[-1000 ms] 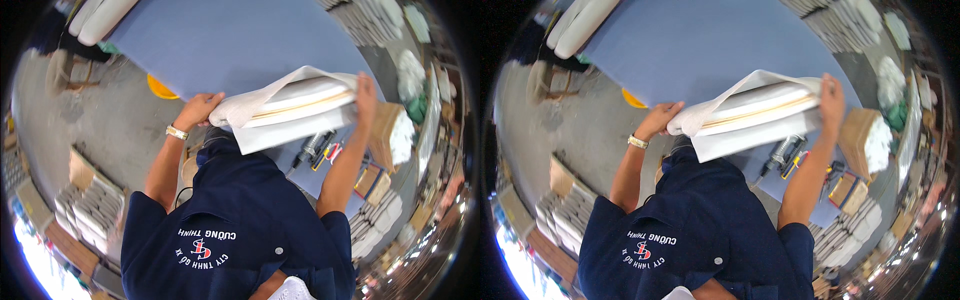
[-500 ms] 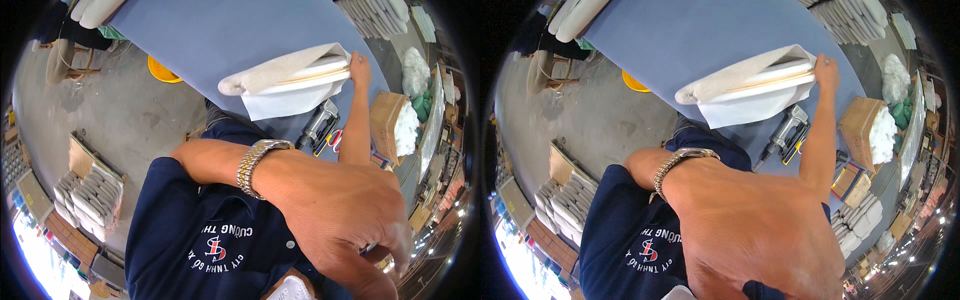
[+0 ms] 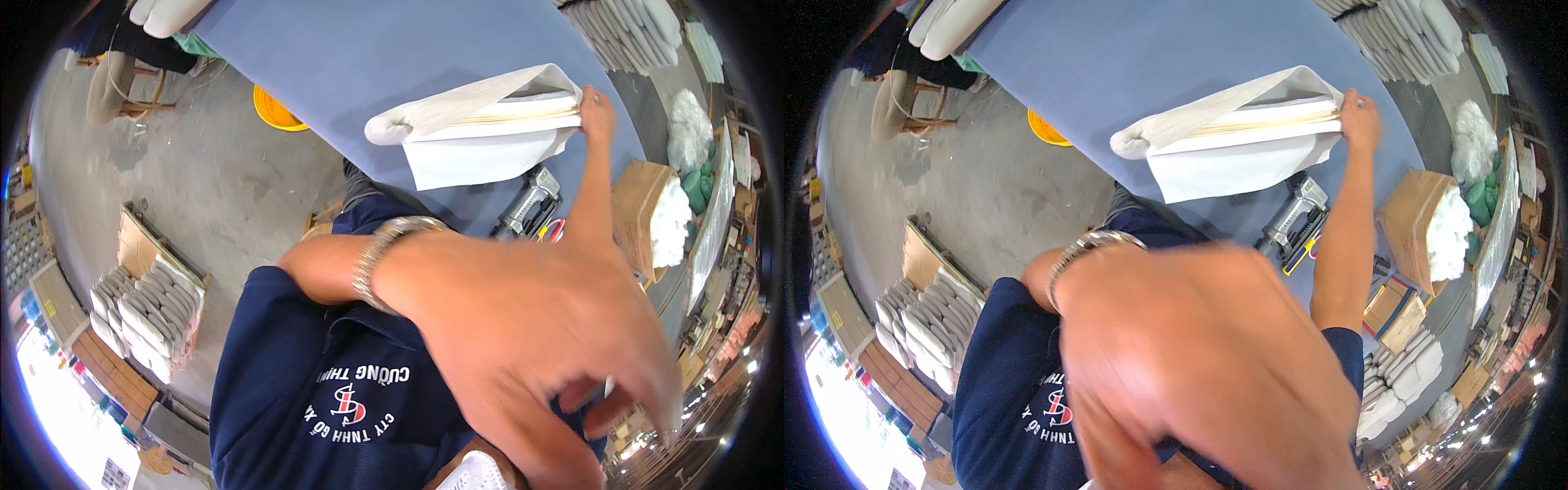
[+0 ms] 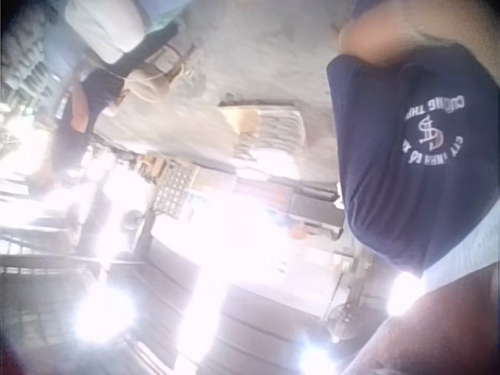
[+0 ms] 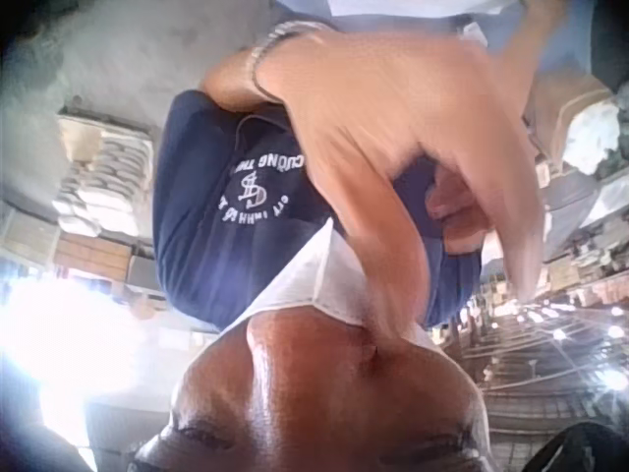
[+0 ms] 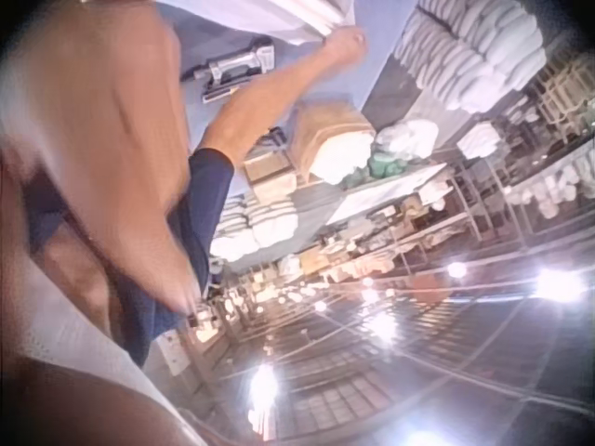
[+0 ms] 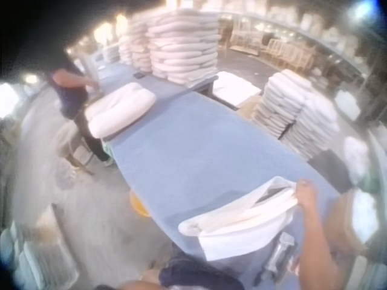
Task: The person wraps a white fabric cover around a cushion, uses a staple gun to secure the fabric, and trims excess material with scissors. The person repeats this process on multiple cushions, adjusting and smoothing the fabric before stapling.
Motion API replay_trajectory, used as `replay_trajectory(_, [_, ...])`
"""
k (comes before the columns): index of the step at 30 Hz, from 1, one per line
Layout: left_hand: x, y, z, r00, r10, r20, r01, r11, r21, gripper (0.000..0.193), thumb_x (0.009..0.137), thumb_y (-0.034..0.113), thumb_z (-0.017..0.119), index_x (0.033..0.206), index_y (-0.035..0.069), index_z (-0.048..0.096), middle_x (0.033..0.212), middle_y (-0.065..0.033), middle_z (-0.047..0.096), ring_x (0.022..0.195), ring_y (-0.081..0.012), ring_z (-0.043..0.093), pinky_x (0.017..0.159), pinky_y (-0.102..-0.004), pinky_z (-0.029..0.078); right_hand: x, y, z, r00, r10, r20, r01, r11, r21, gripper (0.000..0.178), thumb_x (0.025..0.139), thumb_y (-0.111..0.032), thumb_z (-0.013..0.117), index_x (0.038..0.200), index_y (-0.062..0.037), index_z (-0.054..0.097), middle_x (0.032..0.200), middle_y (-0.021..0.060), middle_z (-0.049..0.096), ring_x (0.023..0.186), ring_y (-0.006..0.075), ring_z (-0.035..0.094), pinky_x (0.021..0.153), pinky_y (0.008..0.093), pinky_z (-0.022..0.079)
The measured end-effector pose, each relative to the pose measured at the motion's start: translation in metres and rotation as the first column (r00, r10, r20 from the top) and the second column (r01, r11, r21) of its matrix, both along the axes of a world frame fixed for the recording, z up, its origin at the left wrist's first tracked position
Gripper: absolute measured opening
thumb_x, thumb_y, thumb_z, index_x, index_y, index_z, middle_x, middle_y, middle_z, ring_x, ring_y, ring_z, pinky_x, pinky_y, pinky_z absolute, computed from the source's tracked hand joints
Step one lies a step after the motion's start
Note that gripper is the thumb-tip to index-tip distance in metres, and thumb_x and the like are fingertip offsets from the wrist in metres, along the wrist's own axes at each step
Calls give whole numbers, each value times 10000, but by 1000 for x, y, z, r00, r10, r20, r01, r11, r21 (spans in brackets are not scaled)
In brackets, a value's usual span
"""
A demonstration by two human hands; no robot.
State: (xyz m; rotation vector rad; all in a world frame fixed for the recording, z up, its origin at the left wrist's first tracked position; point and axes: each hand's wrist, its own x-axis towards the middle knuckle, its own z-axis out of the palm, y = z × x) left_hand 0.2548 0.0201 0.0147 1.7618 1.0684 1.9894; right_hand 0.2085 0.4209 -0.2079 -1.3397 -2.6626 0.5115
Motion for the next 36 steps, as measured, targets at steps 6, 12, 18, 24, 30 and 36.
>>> replay_trajectory(6, [-43,-63,-88,501,723,-475,-862,367,-351,618,811,358,863,1321,54,690,1124,-121,763,1055,-315,702,923,-408,554,6,-30,15,999,14,-31,-13,1000,25,653,942,-615,504,1331,-119,673,1342,227,670,1261,435,616,1068,505,465])
replay_trajectory(12, [-41,-58,-193,466,848,-253,-745,222,-629,377,944,344,759,1154,31,759,866,-110,721,771,-214,654,720,-361,527,8,-28,19,999,32,-24,-31,999,25,695,945,-654,505,1348,-108,655,1317,230,683,1281,434,603,1090,500,448])
replay_trajectory(18, [-50,-74,-212,377,926,10,-572,241,-784,571,1050,443,630,730,-31,618,570,36,399,577,-61,330,493,-322,275,11,-45,41,991,40,-128,-68,971,-229,782,955,-719,502,1319,-43,649,1112,209,740,886,312,752,745,412,590])
replay_trajectory(24, [-55,-73,-216,350,924,155,-504,325,-800,608,1066,427,606,645,0,511,599,71,369,594,-62,293,497,-326,229,27,-30,49,978,73,-196,-135,936,-326,700,1037,-641,429,1293,-34,665,923,123,734,651,181,684,608,345,577])
replay_trajectory(30, [-58,-77,-222,153,983,-106,-627,14,-779,639,1062,410,619,564,58,427,566,75,341,567,-70,278,481,-336,212,43,-35,64,935,174,-308,-288,882,-374,509,1103,-418,353,1270,-76,690,810,65,673,616,158,641,571,310,563])
replay_trajectory(36, [-50,-147,-196,222,951,-216,-591,-45,-805,619,1070,385,616,611,-24,541,564,60,426,579,-51,339,486,-309,246,87,-93,32,961,176,-214,-273,737,-618,352,1059,-343,575,1269,-84,690,850,59,699,686,133,654,590,318,559])
